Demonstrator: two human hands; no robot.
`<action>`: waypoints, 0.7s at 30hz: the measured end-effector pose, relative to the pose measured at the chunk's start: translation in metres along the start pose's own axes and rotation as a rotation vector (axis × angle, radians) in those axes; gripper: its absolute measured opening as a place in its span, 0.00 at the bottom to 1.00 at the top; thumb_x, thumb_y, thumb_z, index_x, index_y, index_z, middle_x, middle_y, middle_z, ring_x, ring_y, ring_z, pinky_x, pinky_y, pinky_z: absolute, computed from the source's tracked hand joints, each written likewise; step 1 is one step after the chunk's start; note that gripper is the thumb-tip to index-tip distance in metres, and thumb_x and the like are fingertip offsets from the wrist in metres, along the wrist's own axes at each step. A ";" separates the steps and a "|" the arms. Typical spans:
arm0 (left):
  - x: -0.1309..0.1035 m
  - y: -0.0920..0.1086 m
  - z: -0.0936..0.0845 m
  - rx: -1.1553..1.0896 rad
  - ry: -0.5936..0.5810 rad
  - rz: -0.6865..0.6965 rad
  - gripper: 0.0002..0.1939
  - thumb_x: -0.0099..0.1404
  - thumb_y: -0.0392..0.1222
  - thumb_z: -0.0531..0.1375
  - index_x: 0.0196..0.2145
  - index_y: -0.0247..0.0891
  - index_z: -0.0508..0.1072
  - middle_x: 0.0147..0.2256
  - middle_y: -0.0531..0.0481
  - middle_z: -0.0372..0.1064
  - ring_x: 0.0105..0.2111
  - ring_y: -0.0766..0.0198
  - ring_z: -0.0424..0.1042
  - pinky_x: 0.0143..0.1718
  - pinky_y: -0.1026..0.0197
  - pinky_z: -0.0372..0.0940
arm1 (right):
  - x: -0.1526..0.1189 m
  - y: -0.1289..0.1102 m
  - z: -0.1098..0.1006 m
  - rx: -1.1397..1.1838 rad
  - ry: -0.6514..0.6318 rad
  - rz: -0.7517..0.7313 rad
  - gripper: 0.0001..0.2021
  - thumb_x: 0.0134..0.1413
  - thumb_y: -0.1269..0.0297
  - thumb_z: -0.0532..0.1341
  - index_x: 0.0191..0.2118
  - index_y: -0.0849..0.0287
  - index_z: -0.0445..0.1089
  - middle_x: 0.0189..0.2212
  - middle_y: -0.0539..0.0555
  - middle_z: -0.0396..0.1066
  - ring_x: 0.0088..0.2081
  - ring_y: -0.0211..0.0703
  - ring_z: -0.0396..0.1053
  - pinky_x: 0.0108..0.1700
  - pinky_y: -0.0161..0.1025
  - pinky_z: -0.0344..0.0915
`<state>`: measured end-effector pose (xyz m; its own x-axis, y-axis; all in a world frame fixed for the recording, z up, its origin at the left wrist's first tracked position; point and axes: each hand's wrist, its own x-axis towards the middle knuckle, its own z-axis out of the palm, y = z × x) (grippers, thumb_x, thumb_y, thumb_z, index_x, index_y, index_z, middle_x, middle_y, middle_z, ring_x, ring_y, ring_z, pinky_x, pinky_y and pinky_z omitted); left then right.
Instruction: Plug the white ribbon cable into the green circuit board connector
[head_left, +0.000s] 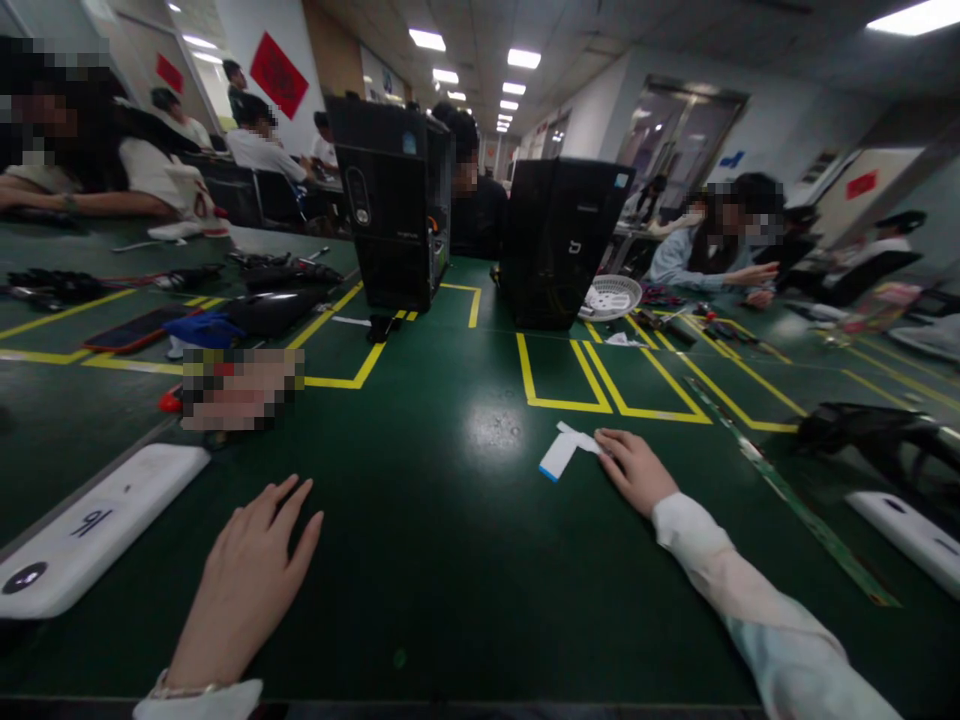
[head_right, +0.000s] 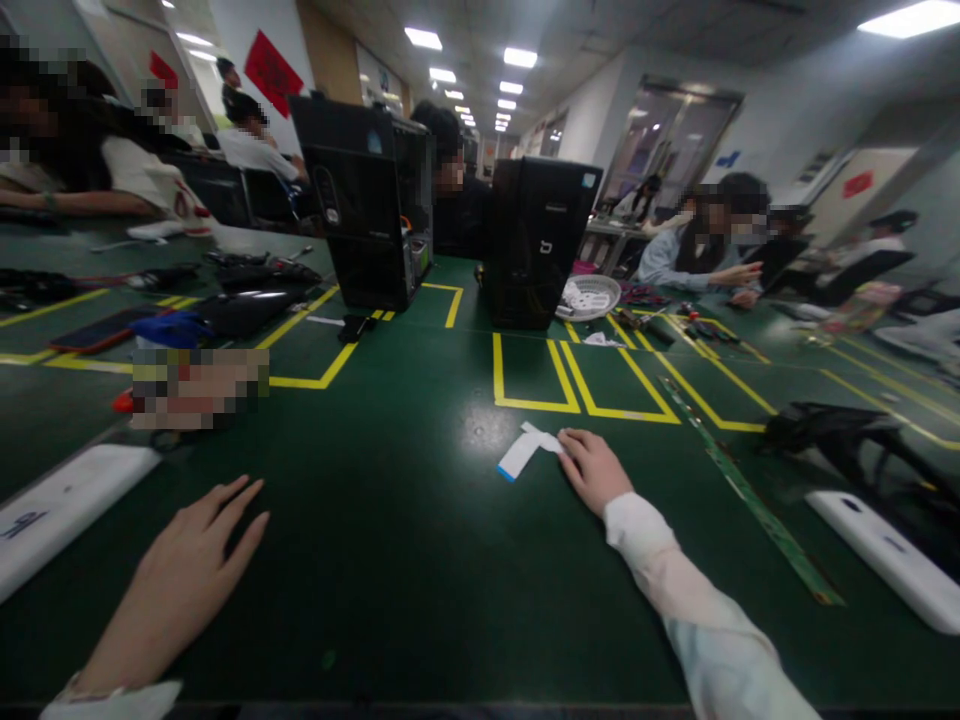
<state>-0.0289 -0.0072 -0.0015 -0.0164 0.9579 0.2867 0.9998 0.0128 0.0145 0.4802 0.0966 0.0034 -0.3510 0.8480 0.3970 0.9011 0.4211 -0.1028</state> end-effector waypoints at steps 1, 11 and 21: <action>0.000 0.000 0.000 0.000 0.000 0.000 0.35 0.66 0.57 0.40 0.57 0.29 0.65 0.58 0.35 0.60 0.57 0.43 0.60 0.57 0.42 0.57 | 0.008 -0.019 0.003 0.033 -0.008 -0.055 0.19 0.63 0.59 0.49 0.52 0.61 0.68 0.49 0.63 0.67 0.51 0.52 0.65 0.53 0.52 0.64; 0.001 0.003 -0.005 -0.012 0.021 0.000 0.35 0.66 0.56 0.39 0.56 0.28 0.66 0.57 0.35 0.61 0.56 0.43 0.61 0.56 0.41 0.57 | 0.052 -0.154 0.018 0.262 -0.142 -0.419 0.17 0.60 0.65 0.53 0.54 0.64 0.65 0.51 0.63 0.65 0.52 0.50 0.63 0.52 0.51 0.65; 0.000 0.003 -0.004 -0.015 0.001 -0.015 0.35 0.66 0.57 0.40 0.57 0.29 0.65 0.58 0.35 0.60 0.57 0.43 0.60 0.56 0.42 0.57 | 0.045 -0.191 0.010 0.331 -0.242 -0.648 0.21 0.59 0.60 0.55 0.56 0.63 0.63 0.54 0.61 0.64 0.53 0.49 0.60 0.56 0.51 0.58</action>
<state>-0.0263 -0.0084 0.0022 -0.0309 0.9574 0.2872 0.9992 0.0224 0.0329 0.2893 0.0576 0.0323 -0.8635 0.4296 0.2644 0.3866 0.9003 -0.2001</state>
